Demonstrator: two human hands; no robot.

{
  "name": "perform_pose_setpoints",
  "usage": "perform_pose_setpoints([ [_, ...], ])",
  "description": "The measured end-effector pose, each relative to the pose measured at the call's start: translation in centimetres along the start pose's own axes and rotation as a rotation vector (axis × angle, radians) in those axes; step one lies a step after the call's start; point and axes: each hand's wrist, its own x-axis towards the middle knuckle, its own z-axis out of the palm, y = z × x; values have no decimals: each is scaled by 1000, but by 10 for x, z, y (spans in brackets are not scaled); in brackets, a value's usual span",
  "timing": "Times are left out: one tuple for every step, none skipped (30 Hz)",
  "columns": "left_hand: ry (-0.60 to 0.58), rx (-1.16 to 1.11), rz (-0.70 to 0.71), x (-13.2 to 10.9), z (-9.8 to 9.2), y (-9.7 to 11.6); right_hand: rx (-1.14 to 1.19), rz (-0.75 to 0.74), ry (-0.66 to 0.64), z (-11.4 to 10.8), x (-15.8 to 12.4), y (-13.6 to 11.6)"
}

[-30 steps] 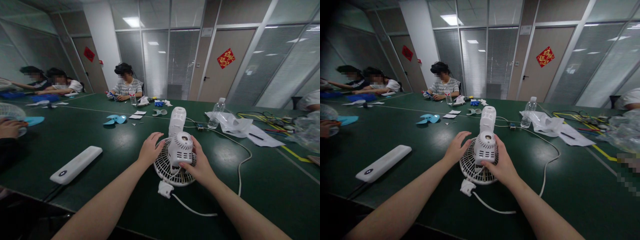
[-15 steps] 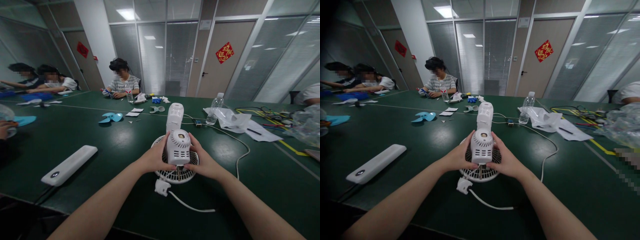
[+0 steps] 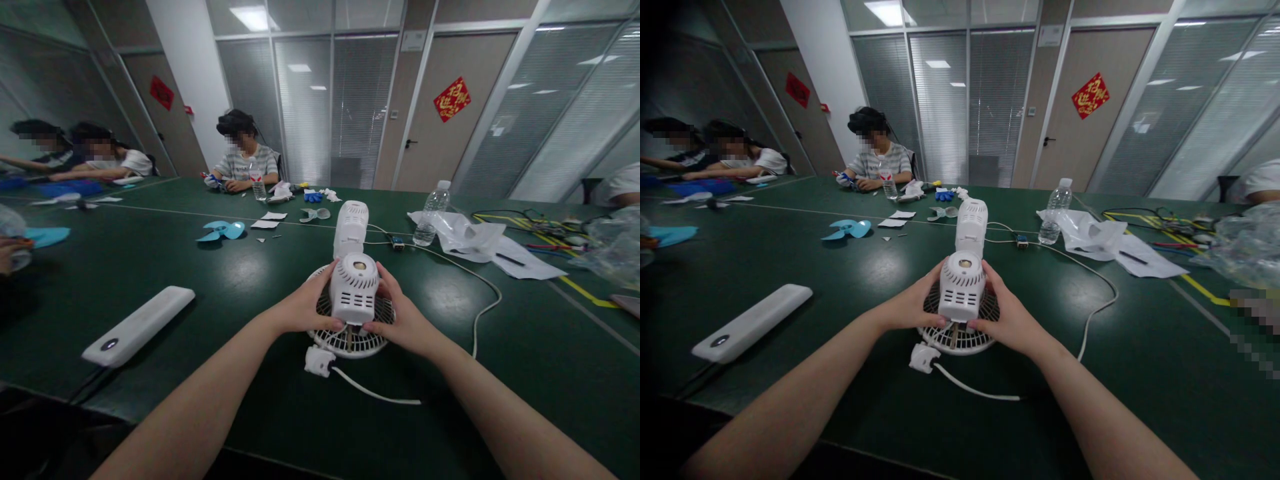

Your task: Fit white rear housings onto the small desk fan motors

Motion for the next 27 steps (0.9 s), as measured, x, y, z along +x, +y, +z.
perform_pose_setpoints([
  [1,-3,1,0,0,0,3,-5,-1,-1,0,0],
  [1,-5,2,0,1,0,7,-11,-1,-2,0,1],
  [2,-7,3,1,1,-1,11,-15,0,-2,0,1],
  [0,-6,3,1,1,-1,13,-19,1,-2,0,3],
  [0,-6,1,1,1,0,15,-21,0,-2,0,4],
  [-5,-4,-5,1,1,0,18,-23,1,-2,0,5],
  [-11,-3,-13,1,0,1,21,-25,0,-2,0,7],
  [-17,-5,-20,1,0,2,27,-28,1,-1,0,8],
  [-26,-7,-26,1,0,3,34,-31,0,-1,0,9],
  [-30,-10,-29,1,-1,4,41,-34,-3,-2,0,10],
  [-31,-11,-31,1,-1,5,47,-38,-5,-2,0,11],
  [-31,-8,-32,1,-1,6,51,-42,-10,-2,1,11],
  [-32,-3,-35,1,-1,6,54,-48,-18,-2,1,11],
  [-33,5,-41,1,-1,6,58,-59,-25,-3,1,12],
  [-34,14,-48,1,0,6,64,-71,-30,-3,1,12],
  [-32,24,-52,1,0,5,72,-82,-32,-3,1,12],
  [-29,32,-50,1,0,4,79,-90,-31,-3,1,13],
  [-26,36,-43,2,0,3,83,-94,-27,-3,1,13],
  [-27,33,-35,2,0,1,86,-97,-19,-2,1,14],
  [-34,24,-30,2,-1,0,86,-99,-10,-2,1,14],
  [-43,10,-31,2,-2,-1,85,-101,0,-1,1,15],
  [-51,-4,-39,2,-3,-3,85,-102,10,0,2,15],
  [-58,-17,-51,2,-4,-4,85,-101,18,0,2,15],
  [-64,-25,-64,2,-5,-4,85,-96,24,1,2,16],
  [-66,-26,-74,2,-5,-5,82,-90,30,2,2,16],
  [-66,-22,-81,3,-6,-5,78,-83,31,2,2,16],
  [-64,-15,-83,3,-6,-5,74,-80,32,2,2,16],
])
